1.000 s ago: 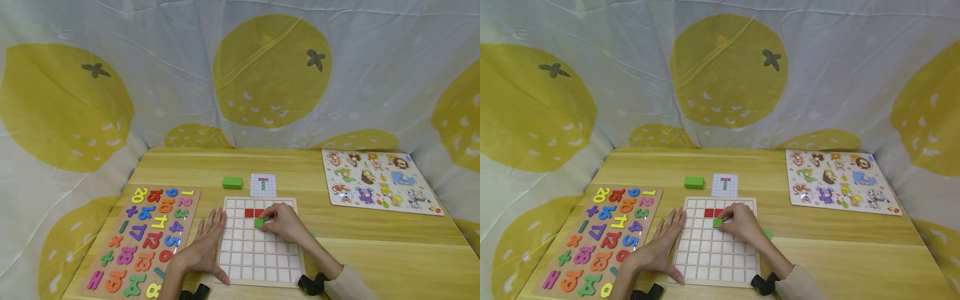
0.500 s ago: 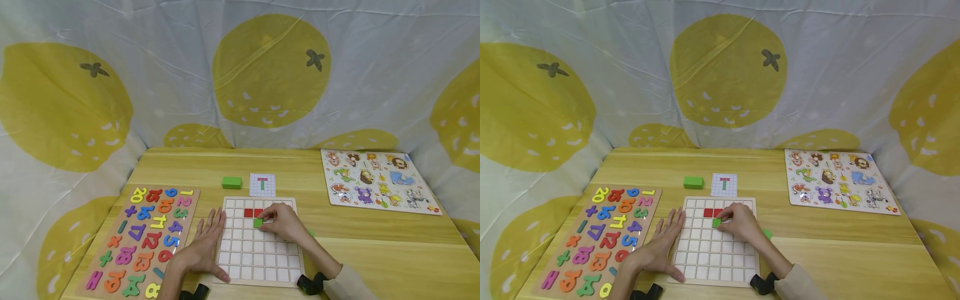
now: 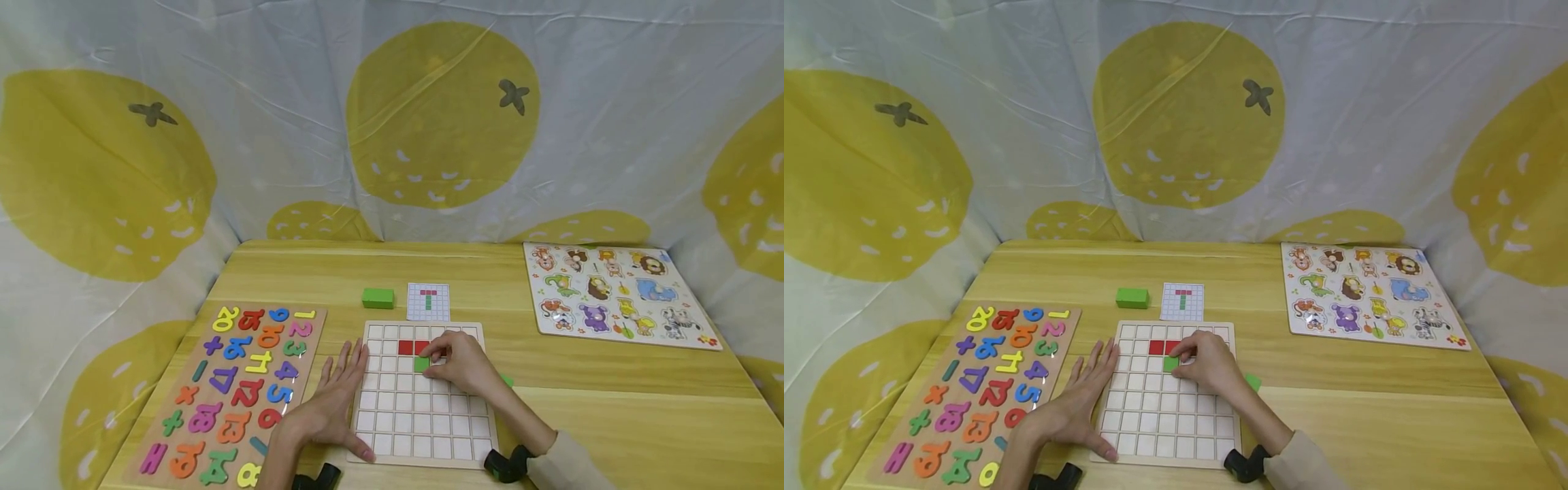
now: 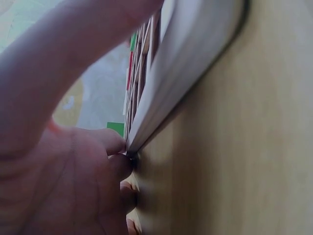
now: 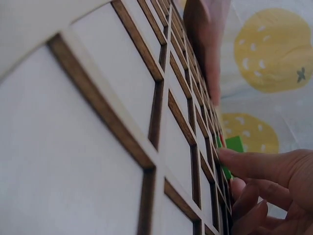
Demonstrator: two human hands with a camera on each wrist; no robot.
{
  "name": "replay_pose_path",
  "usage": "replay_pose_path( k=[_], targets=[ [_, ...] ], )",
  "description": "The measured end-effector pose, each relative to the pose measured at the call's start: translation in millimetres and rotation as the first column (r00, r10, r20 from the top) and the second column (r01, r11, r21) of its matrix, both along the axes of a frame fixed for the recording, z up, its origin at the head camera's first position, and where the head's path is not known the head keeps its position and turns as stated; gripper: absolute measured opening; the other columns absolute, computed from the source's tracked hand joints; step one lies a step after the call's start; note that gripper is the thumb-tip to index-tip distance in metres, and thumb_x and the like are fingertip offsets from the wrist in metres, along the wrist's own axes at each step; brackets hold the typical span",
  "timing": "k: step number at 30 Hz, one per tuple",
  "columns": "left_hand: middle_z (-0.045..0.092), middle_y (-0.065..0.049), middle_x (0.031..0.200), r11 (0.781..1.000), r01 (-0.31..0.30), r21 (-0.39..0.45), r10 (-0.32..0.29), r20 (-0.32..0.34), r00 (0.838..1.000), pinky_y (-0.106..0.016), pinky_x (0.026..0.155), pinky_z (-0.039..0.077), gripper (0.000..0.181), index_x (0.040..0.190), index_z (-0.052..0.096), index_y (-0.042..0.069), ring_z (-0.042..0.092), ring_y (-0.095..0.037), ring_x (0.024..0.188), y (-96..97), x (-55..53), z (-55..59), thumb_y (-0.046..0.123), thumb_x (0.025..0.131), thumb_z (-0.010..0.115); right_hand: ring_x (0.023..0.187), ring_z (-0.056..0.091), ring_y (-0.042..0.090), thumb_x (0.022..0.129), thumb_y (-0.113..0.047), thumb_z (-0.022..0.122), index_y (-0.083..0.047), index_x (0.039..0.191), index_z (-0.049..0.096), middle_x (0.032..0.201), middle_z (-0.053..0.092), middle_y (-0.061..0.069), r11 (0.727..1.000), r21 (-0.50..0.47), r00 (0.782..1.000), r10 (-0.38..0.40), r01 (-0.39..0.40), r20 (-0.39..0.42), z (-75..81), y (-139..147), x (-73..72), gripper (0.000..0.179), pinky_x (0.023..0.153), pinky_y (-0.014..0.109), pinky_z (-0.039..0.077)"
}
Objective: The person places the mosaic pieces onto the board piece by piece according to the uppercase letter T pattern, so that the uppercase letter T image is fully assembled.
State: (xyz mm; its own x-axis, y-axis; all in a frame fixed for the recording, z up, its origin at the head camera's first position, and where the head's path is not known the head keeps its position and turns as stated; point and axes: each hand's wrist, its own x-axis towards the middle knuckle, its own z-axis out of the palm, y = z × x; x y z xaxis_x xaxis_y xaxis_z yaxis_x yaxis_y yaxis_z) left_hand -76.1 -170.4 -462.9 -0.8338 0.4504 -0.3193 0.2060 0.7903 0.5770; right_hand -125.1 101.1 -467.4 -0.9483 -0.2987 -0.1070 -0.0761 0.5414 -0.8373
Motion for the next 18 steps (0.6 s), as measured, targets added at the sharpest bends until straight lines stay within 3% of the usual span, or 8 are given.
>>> replay_pose_path(
  k=[10, 18],
  targets=[
    [-0.019, -0.01, 0.173, 1.0, 0.014, 0.007, -0.014, -0.006, 1.0, -0.063, 0.128, -0.012, 0.164, 0.166, -0.007, 0.008, -0.02, -0.036, 0.16, 0.1, -0.2, 0.0, 0.052, 0.051, 0.102, 0.073, 0.05, 0.013, 0.08, -0.007, 0.087, -0.011, 0.099, 0.079, 0.086, 0.063, 0.0, 0.995, 0.04, 0.996, 0.088, -0.086, -0.036, 2.4, 8.2, 0.6, 0.021, 0.063, 0.021, 0.041],
    [-0.02, -0.01, 0.173, 1.0, 0.009, 0.007, -0.009, -0.006, 1.0, -0.064, 0.128, -0.011, 0.166, 0.165, -0.008, 0.008, -0.021, -0.036, 0.16, -1.1, 1.6, -0.2, 0.052, 0.049, 0.102, 0.063, 0.05, 0.006, 0.091, -0.015, 0.079, -0.007, 0.111, 0.077, 0.093, 0.068, 0.003, 0.998, 0.001, 0.995, 0.065, -0.066, -0.075, 17.1, 63.6, 6.2, 0.022, 0.05, 0.02, 0.039]
  ],
)
